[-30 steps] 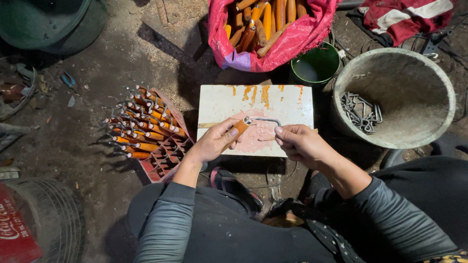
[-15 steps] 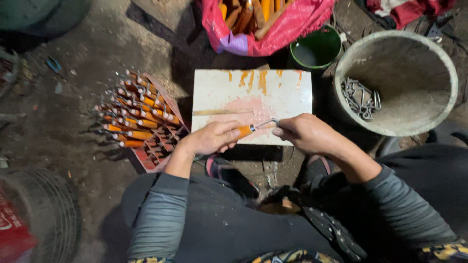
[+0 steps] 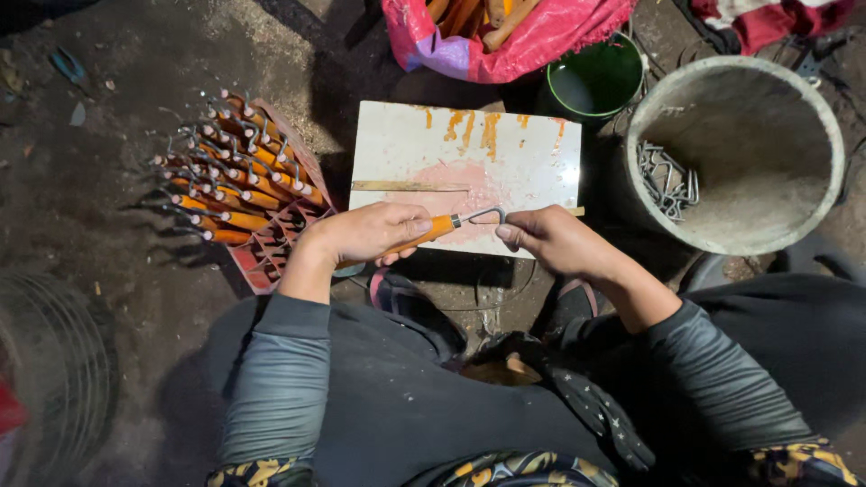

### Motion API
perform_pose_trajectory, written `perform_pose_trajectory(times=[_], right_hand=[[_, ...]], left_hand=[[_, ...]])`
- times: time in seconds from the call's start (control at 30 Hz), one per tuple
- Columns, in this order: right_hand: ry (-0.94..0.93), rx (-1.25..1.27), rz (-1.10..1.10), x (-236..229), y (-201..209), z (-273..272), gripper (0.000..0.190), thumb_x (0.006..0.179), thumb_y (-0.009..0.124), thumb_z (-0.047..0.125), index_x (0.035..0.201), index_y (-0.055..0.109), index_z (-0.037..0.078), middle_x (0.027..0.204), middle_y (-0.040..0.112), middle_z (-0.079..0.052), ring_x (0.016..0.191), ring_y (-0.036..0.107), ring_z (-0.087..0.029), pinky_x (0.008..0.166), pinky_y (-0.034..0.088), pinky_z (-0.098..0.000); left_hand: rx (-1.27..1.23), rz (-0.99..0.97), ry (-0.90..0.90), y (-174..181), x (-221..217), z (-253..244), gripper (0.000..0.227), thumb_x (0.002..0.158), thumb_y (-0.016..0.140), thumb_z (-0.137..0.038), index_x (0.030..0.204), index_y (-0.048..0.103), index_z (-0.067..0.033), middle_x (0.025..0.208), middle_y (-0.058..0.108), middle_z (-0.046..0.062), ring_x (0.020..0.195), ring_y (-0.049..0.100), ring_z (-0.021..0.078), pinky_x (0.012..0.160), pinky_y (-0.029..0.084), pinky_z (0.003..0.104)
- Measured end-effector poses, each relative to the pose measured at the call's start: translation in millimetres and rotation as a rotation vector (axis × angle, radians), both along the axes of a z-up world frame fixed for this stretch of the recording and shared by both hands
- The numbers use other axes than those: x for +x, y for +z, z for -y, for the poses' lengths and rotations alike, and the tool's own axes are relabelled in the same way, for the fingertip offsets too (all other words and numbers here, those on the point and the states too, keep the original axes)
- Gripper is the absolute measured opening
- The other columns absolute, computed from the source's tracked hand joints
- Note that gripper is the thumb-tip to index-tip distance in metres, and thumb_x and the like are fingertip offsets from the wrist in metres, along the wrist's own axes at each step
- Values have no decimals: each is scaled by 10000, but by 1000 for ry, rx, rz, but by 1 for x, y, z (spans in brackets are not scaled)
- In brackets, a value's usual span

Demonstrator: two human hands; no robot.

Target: The person sits on the floor and repeatedly inserts metal mortar shells into orange cylindrical casings. They pick up a casing, insert a shell, and place the assembled unit into a red crate. The person also scrapes a pinkish substance on a white board using a metal tool.

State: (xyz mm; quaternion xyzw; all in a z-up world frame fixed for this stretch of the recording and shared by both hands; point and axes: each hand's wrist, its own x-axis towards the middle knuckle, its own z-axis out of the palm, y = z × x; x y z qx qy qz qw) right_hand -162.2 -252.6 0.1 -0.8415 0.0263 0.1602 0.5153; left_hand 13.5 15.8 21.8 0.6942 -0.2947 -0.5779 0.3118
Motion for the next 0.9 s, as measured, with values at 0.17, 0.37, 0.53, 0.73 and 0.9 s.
perform_pose_trajectory(times=[0.17,0.37,0.53,0.73,0.9], right_hand=[[-87,15,-206,5,-60,8,447,1057,580,408,887,692,10,694,525,-112,684,473,-175,650,460,-368],[-250,-489,-164,14,-136,30,422,1022,575,428,983,761,51,916,738,-219,862,698,-419,792,540,-480],[-221,-510,-109,9,-170,13,385,995,590,385,962,755,39,877,721,-241,806,694,-432,754,539,-505],[-236,-288,-159,9,-180,-13,353,954,639,346,983,745,10,809,723,-202,733,707,-353,719,541,-457],[-304,126,-301,17,-154,-32,455,1033,588,417,851,671,8,664,585,-47,611,499,-160,587,429,-344]], left_hand=[[23,281,-95,-34,13,-11,396,1063,505,-394,1105,645,-26,876,658,147,710,609,275,612,515,392],[150,701,-67,-41,26,-31,513,954,655,-391,1228,541,27,1117,664,323,1085,641,464,892,515,508],[44,686,117,-25,16,-14,535,885,744,-279,1172,440,54,1005,679,335,999,672,473,831,539,520],[-85,883,74,-26,15,-4,392,879,750,-224,1066,515,28,999,671,307,1022,623,500,860,493,547],[-129,888,104,-36,16,-4,323,852,750,-198,1057,599,1,1025,683,264,1042,628,464,871,495,525]])
